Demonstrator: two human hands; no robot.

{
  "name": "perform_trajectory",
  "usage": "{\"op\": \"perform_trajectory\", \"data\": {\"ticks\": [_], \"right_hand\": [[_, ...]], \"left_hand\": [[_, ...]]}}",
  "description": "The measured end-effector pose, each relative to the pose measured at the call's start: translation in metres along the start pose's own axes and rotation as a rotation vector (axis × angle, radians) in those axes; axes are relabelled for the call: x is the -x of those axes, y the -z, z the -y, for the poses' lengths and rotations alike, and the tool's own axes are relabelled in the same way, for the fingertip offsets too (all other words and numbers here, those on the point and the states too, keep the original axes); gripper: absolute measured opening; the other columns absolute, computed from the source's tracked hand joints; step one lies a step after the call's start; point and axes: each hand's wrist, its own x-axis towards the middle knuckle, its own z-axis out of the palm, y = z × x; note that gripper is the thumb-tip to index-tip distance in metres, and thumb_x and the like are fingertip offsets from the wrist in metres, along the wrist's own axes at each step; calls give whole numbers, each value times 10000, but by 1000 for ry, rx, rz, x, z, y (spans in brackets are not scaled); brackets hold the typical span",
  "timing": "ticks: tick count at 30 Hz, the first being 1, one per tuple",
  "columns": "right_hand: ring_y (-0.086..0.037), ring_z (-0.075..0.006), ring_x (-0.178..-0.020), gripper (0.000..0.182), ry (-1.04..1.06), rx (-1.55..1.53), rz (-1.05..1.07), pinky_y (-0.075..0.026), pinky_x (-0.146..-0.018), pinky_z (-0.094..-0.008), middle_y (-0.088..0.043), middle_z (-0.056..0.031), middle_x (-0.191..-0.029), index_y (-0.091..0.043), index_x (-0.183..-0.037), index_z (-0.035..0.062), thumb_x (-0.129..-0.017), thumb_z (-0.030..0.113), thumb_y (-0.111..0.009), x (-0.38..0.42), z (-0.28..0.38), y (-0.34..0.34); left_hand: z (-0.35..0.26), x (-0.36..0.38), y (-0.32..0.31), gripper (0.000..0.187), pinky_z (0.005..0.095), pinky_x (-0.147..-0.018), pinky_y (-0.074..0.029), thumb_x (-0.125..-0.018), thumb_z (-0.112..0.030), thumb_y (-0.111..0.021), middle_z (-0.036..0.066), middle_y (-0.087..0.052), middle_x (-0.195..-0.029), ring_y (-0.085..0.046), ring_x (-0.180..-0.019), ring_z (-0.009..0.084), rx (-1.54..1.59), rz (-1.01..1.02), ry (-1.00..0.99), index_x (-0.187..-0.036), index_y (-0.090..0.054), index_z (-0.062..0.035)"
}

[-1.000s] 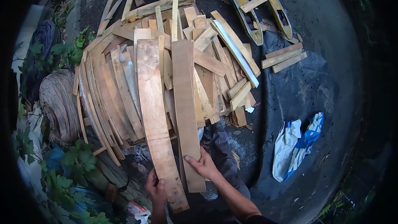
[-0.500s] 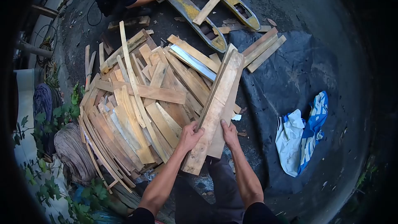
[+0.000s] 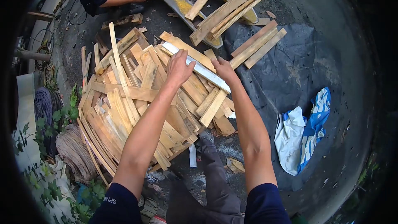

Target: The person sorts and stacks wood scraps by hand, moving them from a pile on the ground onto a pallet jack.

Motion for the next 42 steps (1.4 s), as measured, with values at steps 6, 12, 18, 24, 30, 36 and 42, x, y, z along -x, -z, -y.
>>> {"op": "perform_trajectory", "data": {"ticks": [6,12,18,24,30,36,42], "right_hand": [[-636,-240,-1135,547,-229,-12,356,-523,-901,-352,-659,-175,-1222,-516,-1379,-61,-999,329,-558,163,-194,-131],[-676,-264,-1050,446,-195,662,710,-501,-918,-350,-712,-189,-1106,-634,-1220,-58,-937,287,-641,358,-260,-215],[-673,-219,-923,408,-243,548,969,-514,-848,-328,-715,-175,-1005,-619,-1225,-68,-964,246,-608,381,-273,-295],[-619,-206,-1107,529,-428,497,1168,-468,-976,-341,-678,-148,-1166,-546,-1332,-53,-983,338,-621,405,-242,-445],[-580,-296,-1219,753,-192,396,1209,-471,-1004,-369,-590,-242,-1324,-445,-1408,-97,-956,477,-629,396,-220,-686],[-615,-247,-1081,866,-283,65,855,-507,-933,-368,-617,-192,-1206,-419,-1409,-107,-906,555,-660,368,-217,-895],[-676,-261,-886,729,6,419,619,-560,-767,-355,-671,-212,-1032,-514,-1183,-140,-856,465,-759,342,-235,-959]], "left_hand": [[114,318,-98,418,473,-936,-488,-847,-230,-691,243,-663,-1128,-616,-1090,412,273,425,455,-1185,-634,8],[201,650,-110,429,425,-813,-526,-825,-270,-733,181,-707,-1000,-684,-936,333,416,531,1094,-1169,-663,-24],[323,792,-78,801,452,-1059,-434,-812,-379,-761,272,-548,-1356,-530,-1268,412,348,54,1528,-1436,-450,14],[496,819,16,1078,540,-1133,-288,-676,-415,-866,347,-285,-1505,-327,-1374,498,-347,-420,1239,-1507,-296,-31],[583,833,69,1285,533,-1138,-280,-601,-390,-918,351,-213,-1539,-276,-1418,487,-285,-95,1073,-1561,-135,-52],[608,847,53,1100,528,-1083,-359,-650,-63,-814,336,-243,-1527,-384,-1347,494,-447,0,1066,-1545,-175,-41],[611,870,86,883,483,-1103,-354,-731,-44,-704,296,-309,-1518,-360,-1376,468,-110,-51,1052,-1487,-257,49]]}}
